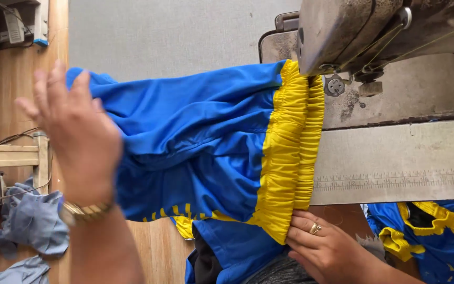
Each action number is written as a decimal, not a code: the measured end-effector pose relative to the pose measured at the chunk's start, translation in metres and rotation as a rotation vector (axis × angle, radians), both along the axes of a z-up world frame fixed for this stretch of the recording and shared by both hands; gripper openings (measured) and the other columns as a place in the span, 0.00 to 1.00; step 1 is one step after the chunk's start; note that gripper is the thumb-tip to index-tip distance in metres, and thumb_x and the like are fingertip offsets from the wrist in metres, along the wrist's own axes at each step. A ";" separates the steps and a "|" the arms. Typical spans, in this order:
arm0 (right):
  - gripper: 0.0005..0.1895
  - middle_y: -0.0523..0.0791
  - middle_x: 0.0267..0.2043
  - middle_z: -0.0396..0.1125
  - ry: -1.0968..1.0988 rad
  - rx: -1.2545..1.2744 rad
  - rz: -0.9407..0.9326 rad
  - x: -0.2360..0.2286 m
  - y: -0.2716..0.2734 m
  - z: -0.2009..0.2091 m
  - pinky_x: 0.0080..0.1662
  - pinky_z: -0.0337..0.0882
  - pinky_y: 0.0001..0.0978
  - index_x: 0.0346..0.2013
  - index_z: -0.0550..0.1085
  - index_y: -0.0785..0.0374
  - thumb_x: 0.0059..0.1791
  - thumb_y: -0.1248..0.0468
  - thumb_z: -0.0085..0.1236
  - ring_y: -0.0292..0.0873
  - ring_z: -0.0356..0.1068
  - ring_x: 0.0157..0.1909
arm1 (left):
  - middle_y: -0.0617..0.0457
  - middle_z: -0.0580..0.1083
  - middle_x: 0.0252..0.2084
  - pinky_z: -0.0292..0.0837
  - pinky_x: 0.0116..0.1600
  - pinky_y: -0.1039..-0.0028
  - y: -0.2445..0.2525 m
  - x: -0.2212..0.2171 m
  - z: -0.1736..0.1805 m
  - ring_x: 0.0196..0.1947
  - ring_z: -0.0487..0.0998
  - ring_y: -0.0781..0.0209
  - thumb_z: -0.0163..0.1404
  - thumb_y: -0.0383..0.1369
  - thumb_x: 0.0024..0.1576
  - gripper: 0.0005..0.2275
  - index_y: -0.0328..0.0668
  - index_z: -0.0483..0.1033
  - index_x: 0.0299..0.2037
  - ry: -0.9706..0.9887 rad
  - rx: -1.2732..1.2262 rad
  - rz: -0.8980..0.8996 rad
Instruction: Sewing an elastic waistband onto a blue and yellow athletic garment using an industrial sewing machine.
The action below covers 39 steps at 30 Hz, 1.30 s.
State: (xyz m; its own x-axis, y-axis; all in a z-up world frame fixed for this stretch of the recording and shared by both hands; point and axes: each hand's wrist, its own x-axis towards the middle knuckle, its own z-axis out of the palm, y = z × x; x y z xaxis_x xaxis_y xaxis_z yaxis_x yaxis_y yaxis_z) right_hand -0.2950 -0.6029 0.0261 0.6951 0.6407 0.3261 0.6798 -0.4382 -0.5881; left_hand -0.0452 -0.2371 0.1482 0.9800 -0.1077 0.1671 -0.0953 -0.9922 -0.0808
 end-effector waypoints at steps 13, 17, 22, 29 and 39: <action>0.13 0.57 0.59 0.72 0.013 0.180 -0.038 0.031 -0.043 0.040 0.71 0.72 0.56 0.52 0.77 0.74 0.56 0.68 0.54 0.62 0.74 0.65 | 0.34 0.58 0.78 0.43 0.77 0.30 -0.186 -0.087 -0.048 0.78 0.56 0.33 0.43 0.70 0.59 0.47 0.32 0.60 0.75 0.150 -0.170 -0.580; 0.24 0.61 0.72 0.65 -0.185 -0.068 -0.221 0.077 -0.067 0.039 0.76 0.65 0.67 0.64 0.72 0.75 0.57 0.77 0.34 0.67 0.64 0.76 | 0.29 0.63 0.76 0.65 0.73 0.49 -0.235 -0.077 -0.064 0.71 0.69 0.33 0.54 0.56 0.59 0.47 0.24 0.52 0.78 -0.027 -0.403 -0.472; 0.33 0.52 0.75 0.64 -0.185 -0.172 -0.145 0.104 -0.070 0.041 0.79 0.56 0.64 0.72 0.68 0.65 0.50 0.69 0.46 0.58 0.61 0.78 | 0.51 0.75 0.42 0.70 0.41 0.57 -0.229 0.015 -0.078 0.39 0.75 0.47 0.49 0.33 0.57 0.14 0.47 0.72 0.53 -0.147 -0.045 -0.432; 0.17 0.54 0.59 0.71 -0.113 0.083 -0.131 0.126 -0.074 0.025 0.71 0.70 0.60 0.59 0.77 0.70 0.58 0.71 0.47 0.60 0.73 0.60 | 0.36 0.46 0.84 0.16 0.71 0.18 -0.226 0.116 -0.042 0.81 0.35 0.20 0.48 0.33 0.52 0.42 0.46 0.49 0.82 0.233 0.111 -0.446; 0.20 0.46 0.67 0.74 -0.156 0.023 -0.131 0.128 -0.081 0.029 0.73 0.71 0.49 0.64 0.77 0.63 0.62 0.59 0.44 0.53 0.73 0.70 | 0.50 0.76 0.47 0.61 0.56 0.45 -0.268 0.132 -0.105 0.51 0.74 0.41 0.53 0.34 0.57 0.06 0.46 0.83 0.34 0.189 -0.477 -0.980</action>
